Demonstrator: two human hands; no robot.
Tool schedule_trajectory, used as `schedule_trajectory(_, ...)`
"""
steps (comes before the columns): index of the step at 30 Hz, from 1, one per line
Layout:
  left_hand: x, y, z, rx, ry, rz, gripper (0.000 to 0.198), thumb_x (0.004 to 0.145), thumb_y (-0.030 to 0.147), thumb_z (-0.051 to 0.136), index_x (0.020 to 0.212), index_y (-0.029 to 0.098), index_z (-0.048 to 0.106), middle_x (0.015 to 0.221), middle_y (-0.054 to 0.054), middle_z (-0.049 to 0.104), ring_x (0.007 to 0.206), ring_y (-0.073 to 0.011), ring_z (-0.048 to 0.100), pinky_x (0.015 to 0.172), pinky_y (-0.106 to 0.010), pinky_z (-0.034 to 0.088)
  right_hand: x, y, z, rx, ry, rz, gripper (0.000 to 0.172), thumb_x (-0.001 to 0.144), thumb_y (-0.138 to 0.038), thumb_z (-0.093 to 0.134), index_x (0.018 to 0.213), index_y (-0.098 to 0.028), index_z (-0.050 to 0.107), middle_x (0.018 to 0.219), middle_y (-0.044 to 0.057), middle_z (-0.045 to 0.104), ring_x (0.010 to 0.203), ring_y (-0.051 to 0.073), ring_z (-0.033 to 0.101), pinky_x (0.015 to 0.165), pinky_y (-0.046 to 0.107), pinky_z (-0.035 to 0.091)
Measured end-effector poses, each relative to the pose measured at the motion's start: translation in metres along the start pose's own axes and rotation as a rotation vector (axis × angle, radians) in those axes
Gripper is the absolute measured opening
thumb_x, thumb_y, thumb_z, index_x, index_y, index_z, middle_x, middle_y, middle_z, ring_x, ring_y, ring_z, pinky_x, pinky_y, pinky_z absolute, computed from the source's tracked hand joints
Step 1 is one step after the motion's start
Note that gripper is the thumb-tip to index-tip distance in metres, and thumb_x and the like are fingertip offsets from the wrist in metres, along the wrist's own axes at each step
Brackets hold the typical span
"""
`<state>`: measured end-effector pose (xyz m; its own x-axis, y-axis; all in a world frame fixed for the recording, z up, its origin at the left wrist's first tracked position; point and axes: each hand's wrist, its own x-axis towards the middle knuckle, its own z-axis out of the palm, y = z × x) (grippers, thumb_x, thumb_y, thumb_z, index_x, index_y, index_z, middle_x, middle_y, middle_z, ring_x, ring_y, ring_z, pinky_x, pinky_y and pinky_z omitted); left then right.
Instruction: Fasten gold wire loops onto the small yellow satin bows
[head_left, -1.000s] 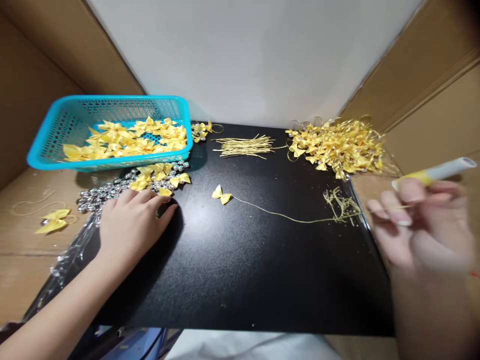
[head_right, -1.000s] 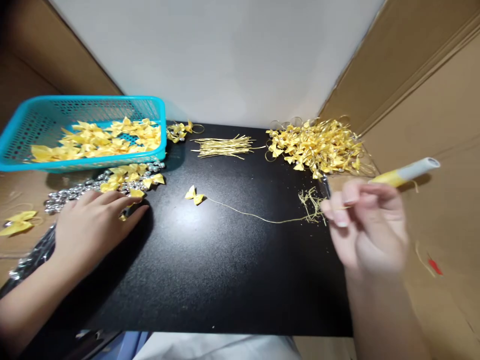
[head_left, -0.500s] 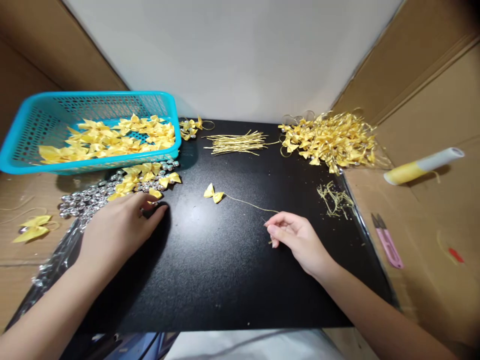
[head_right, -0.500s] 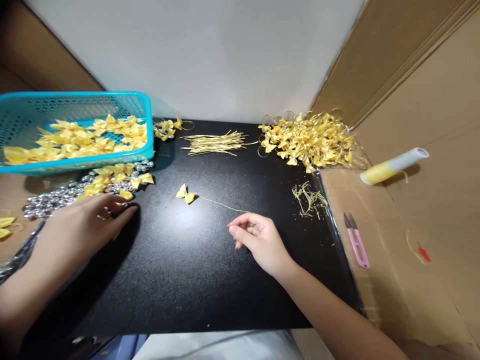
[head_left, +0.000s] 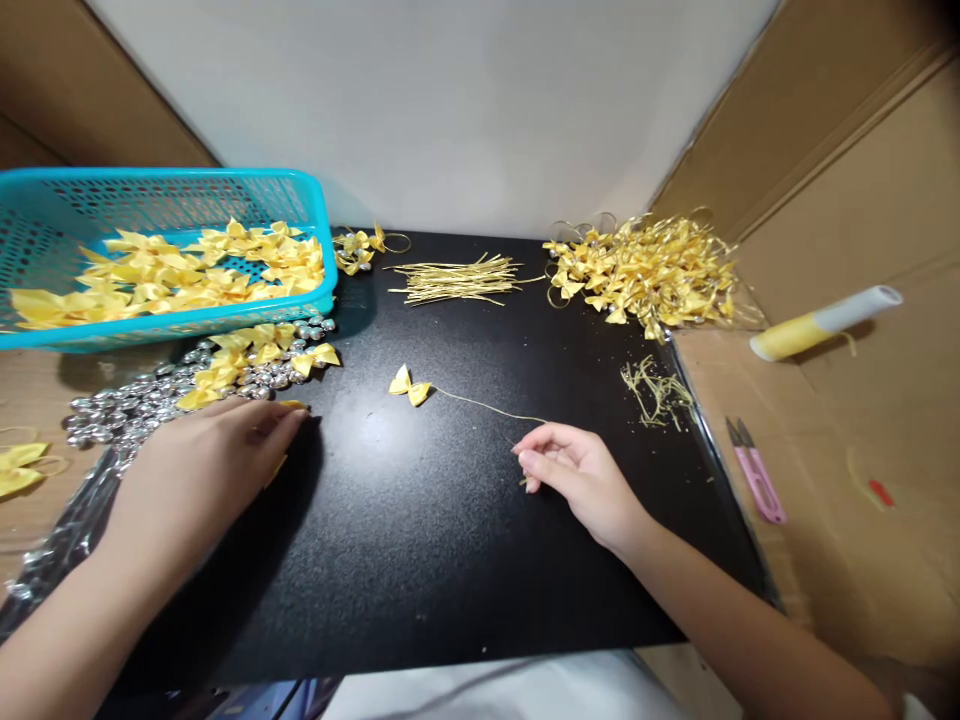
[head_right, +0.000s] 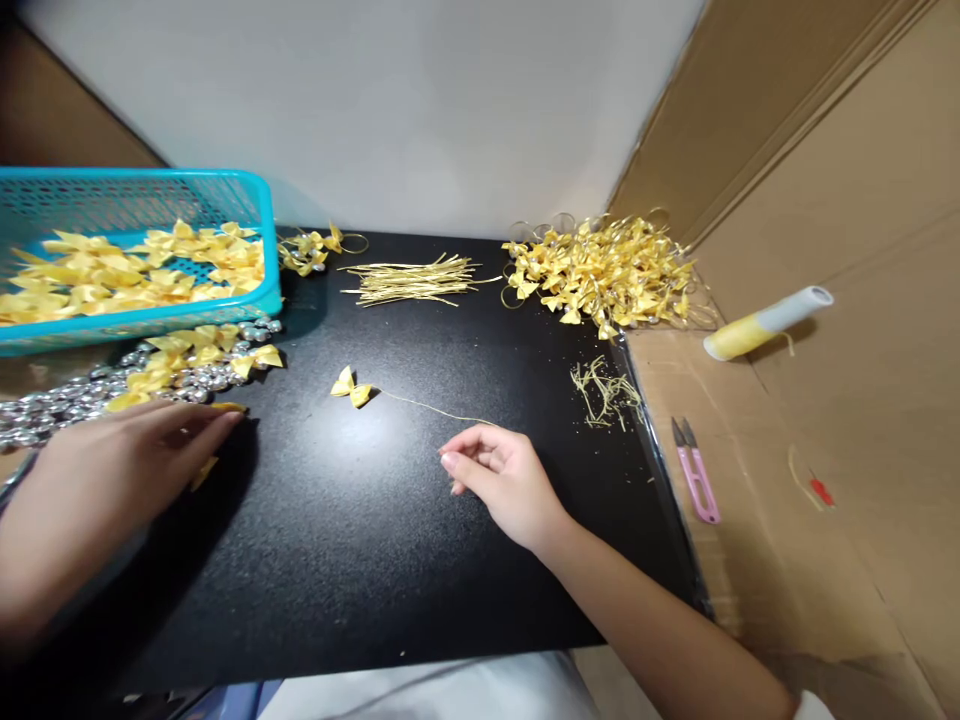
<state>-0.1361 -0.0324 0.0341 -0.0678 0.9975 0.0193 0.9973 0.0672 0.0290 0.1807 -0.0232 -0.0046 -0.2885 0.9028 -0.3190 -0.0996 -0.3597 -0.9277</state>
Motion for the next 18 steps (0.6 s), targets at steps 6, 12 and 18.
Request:
schedule_trajectory(6,-0.007,0.059,-0.001,-0.922,-0.176,-0.079,0.031,0.078,0.049,0.065,0.082,0.019,0.069,0.071,-0.003,0.073,0.059,-0.0176,0.067,0.058,-0.026,0.050,-0.001,0.002,0.003,0.009,0.014,-0.020,0.022,0.068,-0.035,0.079,0.074,-0.017,0.068,0.060,-0.003,0.061,0.056,0.009,0.059,0.058,0.025,0.051)
schedule_trajectory(12,-0.001,0.125,0.022,-1.587,-0.533,-0.102,0.034,0.078,0.047,0.072,0.091,0.016,0.071,0.062,0.002,0.065,0.045,-0.0066,0.054,0.047,-0.017,0.045,-0.003,0.002,0.003,-0.043,0.068,-0.093,0.018,0.069,-0.033,0.077,0.074,-0.017,0.069,0.062,-0.001,0.064,0.055,0.010,0.059,0.055,0.024,0.052)
schedule_trajectory(18,-0.002,0.135,0.038,-1.894,-0.731,-0.194,0.035,0.070,0.038,0.083,0.098,0.018,0.077,0.074,-0.001,0.073,0.056,-0.0070,0.064,0.059,-0.018,0.054,-0.006,-0.001,0.001,-0.157,0.146,-0.277,0.007,0.077,-0.024,0.068,0.076,-0.018,0.070,0.065,0.000,0.065,0.057,0.009,0.058,0.054,0.023,0.050)
